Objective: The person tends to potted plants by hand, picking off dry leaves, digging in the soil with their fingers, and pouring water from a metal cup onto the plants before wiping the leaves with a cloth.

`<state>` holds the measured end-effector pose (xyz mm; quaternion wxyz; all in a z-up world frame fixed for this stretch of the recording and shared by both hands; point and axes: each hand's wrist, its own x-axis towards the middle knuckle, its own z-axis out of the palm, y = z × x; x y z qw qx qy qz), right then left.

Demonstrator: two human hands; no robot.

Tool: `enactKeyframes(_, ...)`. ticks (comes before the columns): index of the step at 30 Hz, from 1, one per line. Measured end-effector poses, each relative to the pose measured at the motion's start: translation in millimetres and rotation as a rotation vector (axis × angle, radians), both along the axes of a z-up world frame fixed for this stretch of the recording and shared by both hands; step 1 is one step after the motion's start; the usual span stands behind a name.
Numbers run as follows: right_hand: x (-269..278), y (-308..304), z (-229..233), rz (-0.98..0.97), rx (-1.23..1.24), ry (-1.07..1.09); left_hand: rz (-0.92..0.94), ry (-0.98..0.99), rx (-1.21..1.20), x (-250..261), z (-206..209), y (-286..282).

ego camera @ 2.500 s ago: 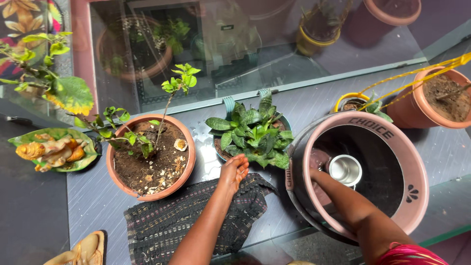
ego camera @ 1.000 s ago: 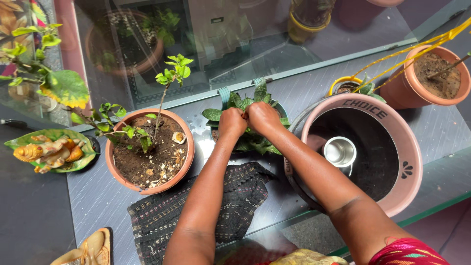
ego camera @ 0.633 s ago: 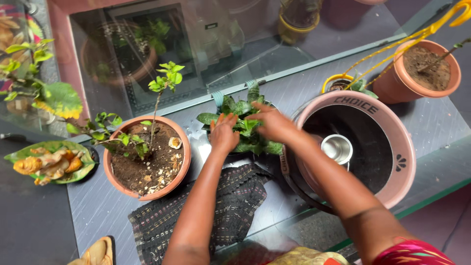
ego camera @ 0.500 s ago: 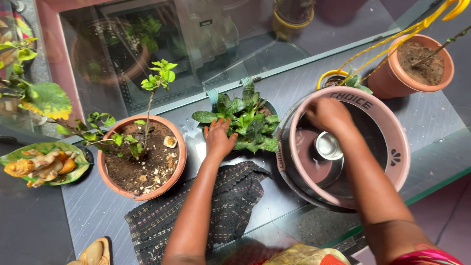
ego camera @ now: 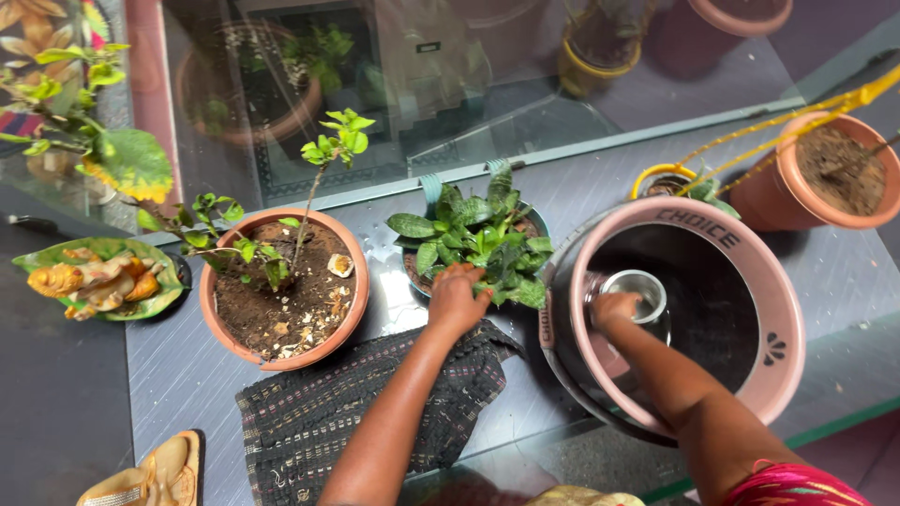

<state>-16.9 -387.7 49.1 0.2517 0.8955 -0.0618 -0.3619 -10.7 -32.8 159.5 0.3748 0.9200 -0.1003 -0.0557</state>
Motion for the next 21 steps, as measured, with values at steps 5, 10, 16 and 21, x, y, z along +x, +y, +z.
enactKeyframes(5, -17.5, 26.2, -18.7, 0.352, -0.038, 0.095, -0.052, -0.132, -0.079, -6.6, 30.2, -16.6)
enactKeyframes(10, -10.3, 33.1, -21.2, 0.446, 0.049, 0.162, -0.206, -0.441, -0.266, -18.4, 76.0, -66.4)
enactKeyframes(16, 21.1, -24.4, 15.9, 0.107, 0.406, 0.131, -0.593, -0.395, -0.155, -41.2, 87.2, -119.2)
enactKeyframes(21, 5.9, -66.9, 46.1, -0.228, 0.883, -0.096, -0.584, -0.428, -0.108, -56.8, 77.9, -127.0)
